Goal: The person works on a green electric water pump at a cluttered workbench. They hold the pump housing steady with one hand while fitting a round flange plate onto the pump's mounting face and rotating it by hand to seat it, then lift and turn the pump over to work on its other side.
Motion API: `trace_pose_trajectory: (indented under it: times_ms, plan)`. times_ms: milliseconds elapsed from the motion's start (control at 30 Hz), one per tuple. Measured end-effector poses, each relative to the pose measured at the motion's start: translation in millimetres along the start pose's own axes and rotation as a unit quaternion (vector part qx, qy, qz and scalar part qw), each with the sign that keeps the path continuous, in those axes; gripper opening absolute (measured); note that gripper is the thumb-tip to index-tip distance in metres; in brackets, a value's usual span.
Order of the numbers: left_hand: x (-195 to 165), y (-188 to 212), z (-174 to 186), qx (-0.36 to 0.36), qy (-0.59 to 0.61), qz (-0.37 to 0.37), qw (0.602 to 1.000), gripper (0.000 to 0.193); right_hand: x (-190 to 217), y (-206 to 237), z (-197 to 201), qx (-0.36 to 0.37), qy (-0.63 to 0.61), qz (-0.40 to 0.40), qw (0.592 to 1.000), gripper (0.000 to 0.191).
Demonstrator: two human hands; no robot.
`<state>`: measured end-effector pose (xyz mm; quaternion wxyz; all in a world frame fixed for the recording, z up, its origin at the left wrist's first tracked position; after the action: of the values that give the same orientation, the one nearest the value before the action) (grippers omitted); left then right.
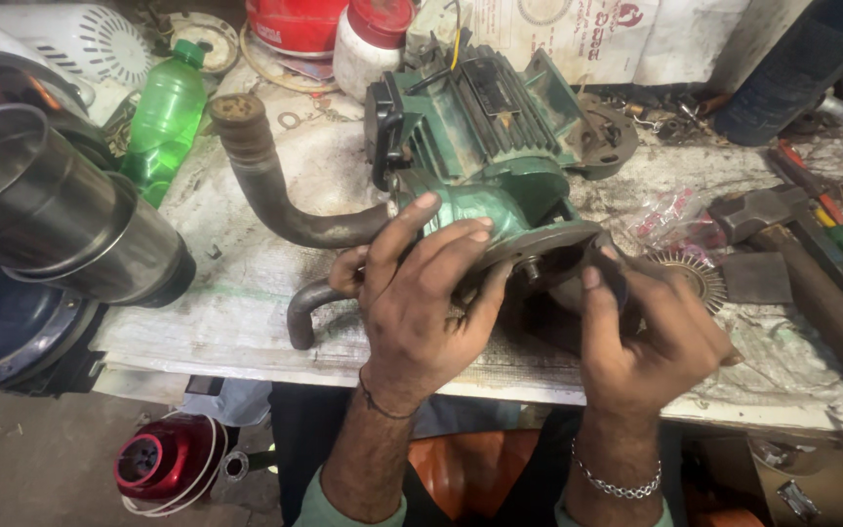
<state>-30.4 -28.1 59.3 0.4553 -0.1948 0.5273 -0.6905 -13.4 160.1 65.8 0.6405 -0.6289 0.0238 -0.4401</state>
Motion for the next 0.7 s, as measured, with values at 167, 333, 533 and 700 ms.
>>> trace_pose_trajectory:
  times_ms: [167, 333, 533, 700]
  plan:
    - [0, 0, 1, 0.001, 0.001, 0.002, 1.000, 0.053, 0, -1, 0, -0.002, 0.008, -0.032, 0.999, 0.008]
    - [-1, 0, 1, 0.002, 0.004, 0.004, 1.000, 0.054, 2, 2, 2, 0.006, -0.005, -0.046, 0.999, 0.012]
    - [0, 0, 0, -0.001, 0.005, 0.001, 1.000, 0.054, -9, 3, -2, -0.003, -0.003, -0.011, 1.000, 0.008]
    - [0, 0, 0, 0.000, 0.007, -0.003, 1.000, 0.054, -9, 6, 1, -0.006, 0.006, -0.035, 0.999, 0.007]
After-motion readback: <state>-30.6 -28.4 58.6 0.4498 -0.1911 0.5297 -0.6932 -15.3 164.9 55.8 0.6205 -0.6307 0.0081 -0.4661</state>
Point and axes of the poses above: each hand's wrist, its own y-axis away from the middle knuckle, its own z-axis out of the back of the hand, x = y × z, the point moved 1 cm from there along -y, towards the middle knuckle, and after that the axes turned 8 degrees about -y, right-handed, at the moved point
